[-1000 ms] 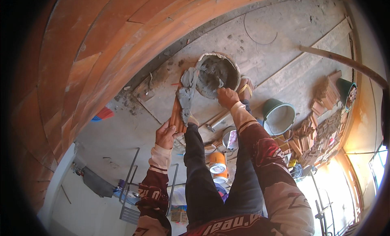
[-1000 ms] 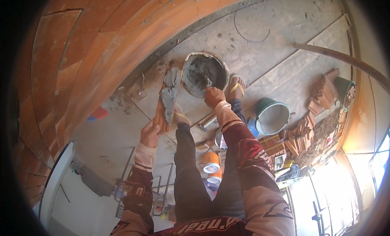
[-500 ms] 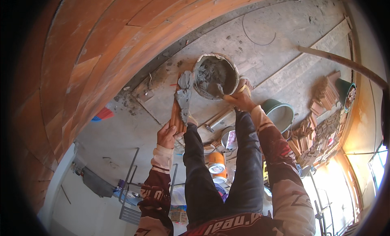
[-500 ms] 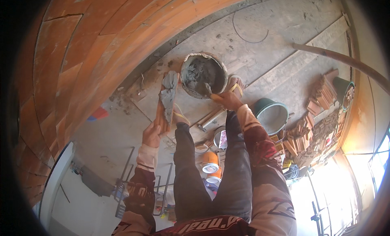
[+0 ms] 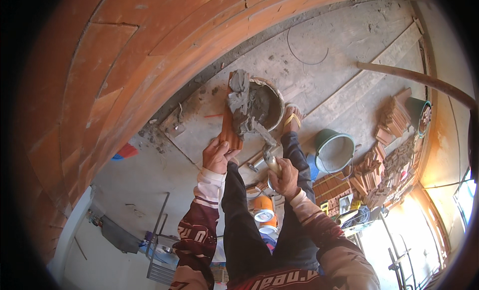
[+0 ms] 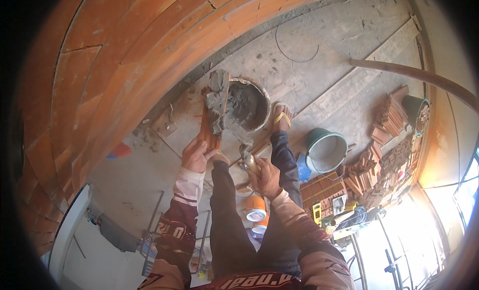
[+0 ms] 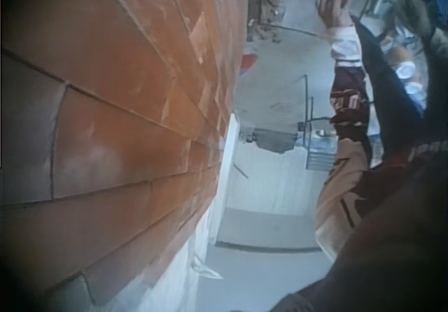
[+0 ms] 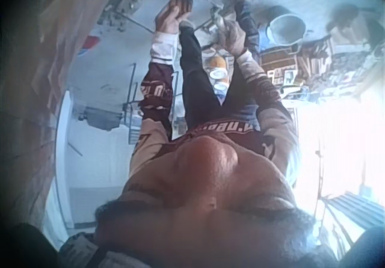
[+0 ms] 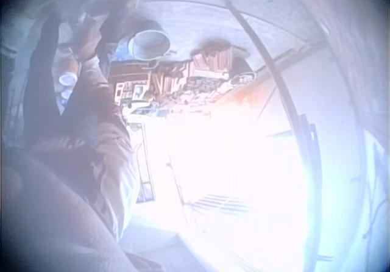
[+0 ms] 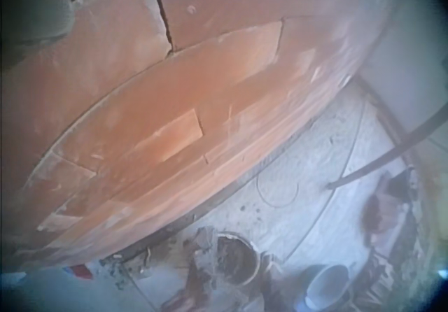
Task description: The person applies cement to a wall using a trowel, then places and adjusts terracotta tiles. They use a hammer to tap the tiles into place and occasionally pick up additional tiles from the floor.
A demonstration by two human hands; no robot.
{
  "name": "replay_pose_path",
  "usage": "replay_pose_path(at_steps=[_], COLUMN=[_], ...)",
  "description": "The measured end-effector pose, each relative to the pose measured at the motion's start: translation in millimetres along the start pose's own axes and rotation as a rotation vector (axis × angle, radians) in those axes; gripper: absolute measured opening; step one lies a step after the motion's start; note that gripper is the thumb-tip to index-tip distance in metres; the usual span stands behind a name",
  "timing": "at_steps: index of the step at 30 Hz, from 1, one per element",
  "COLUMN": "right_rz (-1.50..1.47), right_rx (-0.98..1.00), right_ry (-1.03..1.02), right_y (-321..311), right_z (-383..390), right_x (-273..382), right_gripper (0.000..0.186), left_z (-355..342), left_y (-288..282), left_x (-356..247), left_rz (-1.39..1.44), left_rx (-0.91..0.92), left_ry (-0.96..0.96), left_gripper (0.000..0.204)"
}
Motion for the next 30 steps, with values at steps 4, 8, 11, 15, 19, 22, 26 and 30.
replay_pose_path(at_steps=[4, 8, 11, 15, 19, 22, 26, 30], right_rz=[0.093, 0.148, 0.09, 0.029, 0.169, 0.287, 0.408, 0.342], right_rx=[-0.012, -0.03, 0.044, 0.118, 0.208, 0.352, 0.517, 0.693], right_ry=[0.049, 0.004, 0.054, 0.243, 0.333, 0.441, 0.388, 0.257], right_y=[22.5, 12.6, -7.8, -30.0, -12.8, 28.8, 83.6, 116.5], right_z=[8.4, 35.3, 52.0, 48.4, 5.2, -30.3, -62.4, -69.2], right_x=[-19.2, -32.6, -38.5, -48.4, -89.3, -140.5, -175.1, -177.6], right_gripper=[0.064, 0.062, 0.062, 0.047, 0.037, 0.029, 0.018, 0.017], left_z=[2.3, 3.7, 2.6, 3.6, 11.7, 22.7, 38.1, 49.9], left_y=[24.8, 20.5, 7.2, -14.8, -32.8, -46.4, -64.3, -75.3], left_x=[-24.7, -28.4, -28.3, -25.2, -13.1, 1.1, 18.7, 29.8], left_rz=[0.007, -0.049, -0.069, -0.098, -0.074, -0.133, -0.144, -0.127], left_rx=[0.06, 0.082, 0.061, 0.03, 0.024, -0.015, -0.056, -0.057], left_ry=[0.111, 0.09, 0.114, 0.102, 0.056, 0.033, 0.002, -0.024], left_gripper=[0.051, 0.051, 0.05, 0.048, 0.048, 0.052, 0.054, 0.055])
Point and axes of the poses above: each hand's wrist, its own z-axis away from the middle knuckle, its own y-axis out of the palm, x = y × z, the point moved 8 cm from there along -z, towards the middle knuckle, and after that the axes turned 12 degrees about -z, right-handed, at the moved point
